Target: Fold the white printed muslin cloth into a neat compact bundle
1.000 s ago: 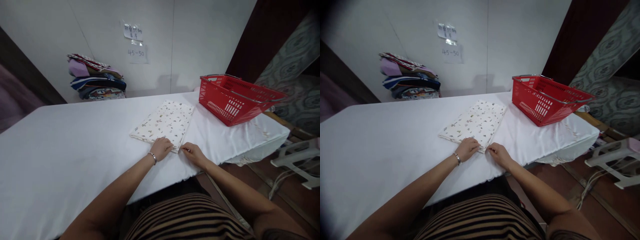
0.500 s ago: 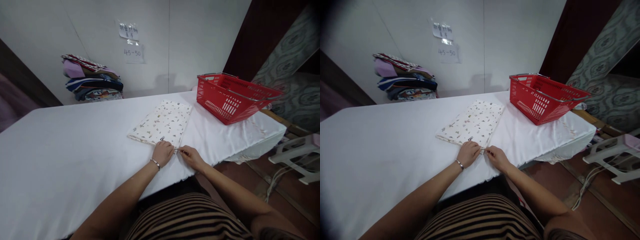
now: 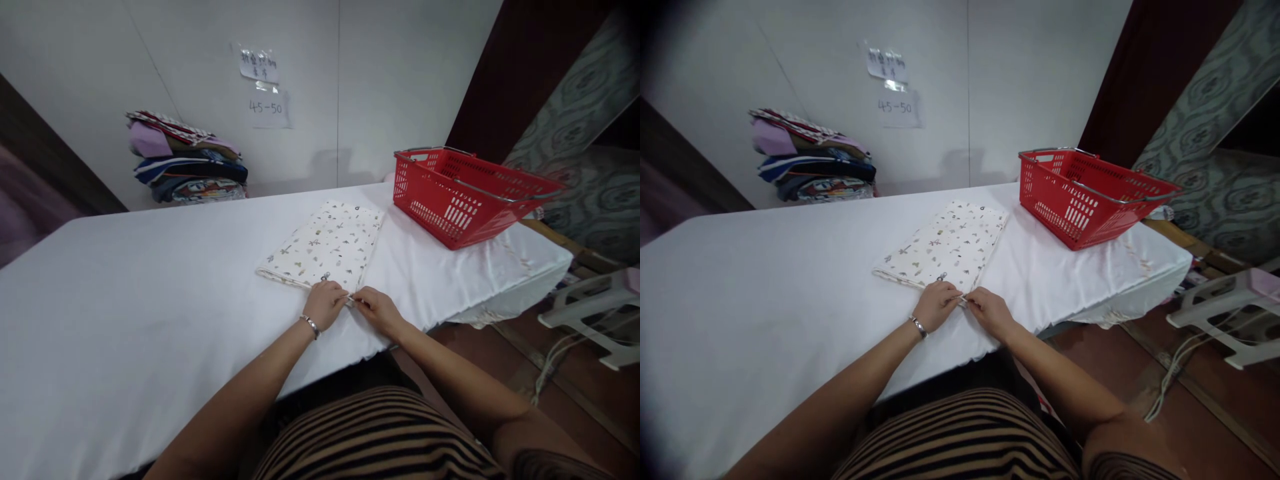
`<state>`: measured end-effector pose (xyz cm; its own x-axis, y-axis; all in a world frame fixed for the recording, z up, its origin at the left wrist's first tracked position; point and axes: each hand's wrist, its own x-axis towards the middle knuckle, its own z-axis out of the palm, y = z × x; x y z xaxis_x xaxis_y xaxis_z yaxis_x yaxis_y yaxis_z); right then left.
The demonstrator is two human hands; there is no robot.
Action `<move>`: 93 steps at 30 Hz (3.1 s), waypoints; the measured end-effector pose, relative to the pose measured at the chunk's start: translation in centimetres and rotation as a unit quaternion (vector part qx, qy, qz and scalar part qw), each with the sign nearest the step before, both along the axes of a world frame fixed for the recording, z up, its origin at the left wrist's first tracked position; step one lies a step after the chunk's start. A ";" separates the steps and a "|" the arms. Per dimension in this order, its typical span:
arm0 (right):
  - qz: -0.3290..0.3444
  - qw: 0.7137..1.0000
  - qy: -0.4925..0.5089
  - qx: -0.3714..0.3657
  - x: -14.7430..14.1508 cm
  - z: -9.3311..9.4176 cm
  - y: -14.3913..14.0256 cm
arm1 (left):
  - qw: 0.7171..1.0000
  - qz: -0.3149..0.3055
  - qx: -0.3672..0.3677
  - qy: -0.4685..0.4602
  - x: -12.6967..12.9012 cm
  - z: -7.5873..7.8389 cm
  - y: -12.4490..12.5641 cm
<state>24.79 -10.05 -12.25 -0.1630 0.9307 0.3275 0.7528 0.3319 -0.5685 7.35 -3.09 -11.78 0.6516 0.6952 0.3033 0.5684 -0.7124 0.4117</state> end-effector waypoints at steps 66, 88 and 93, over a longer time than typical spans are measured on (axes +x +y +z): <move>0.105 0.986 -0.111 0.065 -1.3 -1.4 2.0 | 0.877 0.438 -0.188 -0.061 -16.2 0.9 10.0; 0.136 0.972 -0.150 0.118 -2.2 -0.8 1.7 | 0.916 0.380 -0.127 0.033 -16.0 1.3 8.8; 0.106 0.987 -0.120 -0.002 -3.2 1.0 1.7 | 0.913 0.375 -0.107 0.124 -15.5 1.4 10.1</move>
